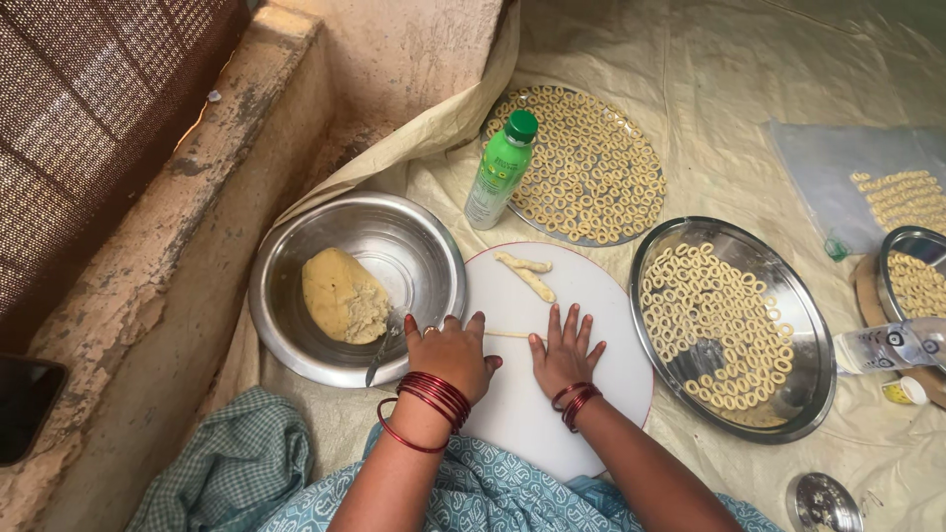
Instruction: The person is making dough rings by rolling small pieces of dough into thin strips, joining the ends to form rings, and placing them on a tray. The process is repeated multiple times with consistent hand movements.
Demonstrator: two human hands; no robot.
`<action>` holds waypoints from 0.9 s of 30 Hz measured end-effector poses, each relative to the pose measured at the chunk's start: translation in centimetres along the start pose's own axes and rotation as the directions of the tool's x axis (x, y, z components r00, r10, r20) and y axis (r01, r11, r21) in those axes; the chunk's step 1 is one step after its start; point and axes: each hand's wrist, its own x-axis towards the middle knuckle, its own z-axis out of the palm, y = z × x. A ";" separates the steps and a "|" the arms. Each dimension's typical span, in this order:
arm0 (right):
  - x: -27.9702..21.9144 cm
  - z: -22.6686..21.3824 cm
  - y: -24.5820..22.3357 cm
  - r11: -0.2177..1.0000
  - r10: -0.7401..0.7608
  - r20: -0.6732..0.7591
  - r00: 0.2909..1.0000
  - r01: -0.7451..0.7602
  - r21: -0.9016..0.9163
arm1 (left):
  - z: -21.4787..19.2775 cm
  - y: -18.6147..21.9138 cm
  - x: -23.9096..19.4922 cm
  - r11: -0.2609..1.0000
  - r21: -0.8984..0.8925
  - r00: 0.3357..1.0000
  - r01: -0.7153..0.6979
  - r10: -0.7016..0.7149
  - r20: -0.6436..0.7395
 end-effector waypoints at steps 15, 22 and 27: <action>-14.6 -4.9 1.8 0.979 -0.073 0.489 0.869 0.157 -0.132 | 0.0 0.2 -0.8 0.999 0.045 1.000 -0.003 0.002 0.020; -14.4 -4.0 1.2 0.986 -0.024 0.499 0.866 0.103 -0.131 | -0.1 0.1 -1.2 0.999 0.050 1.000 0.007 -0.008 0.017; -12.1 -2.1 1.1 0.989 -0.072 0.375 0.924 0.116 -0.096 | -0.3 0.2 -0.9 0.999 0.038 1.000 0.006 -0.007 0.025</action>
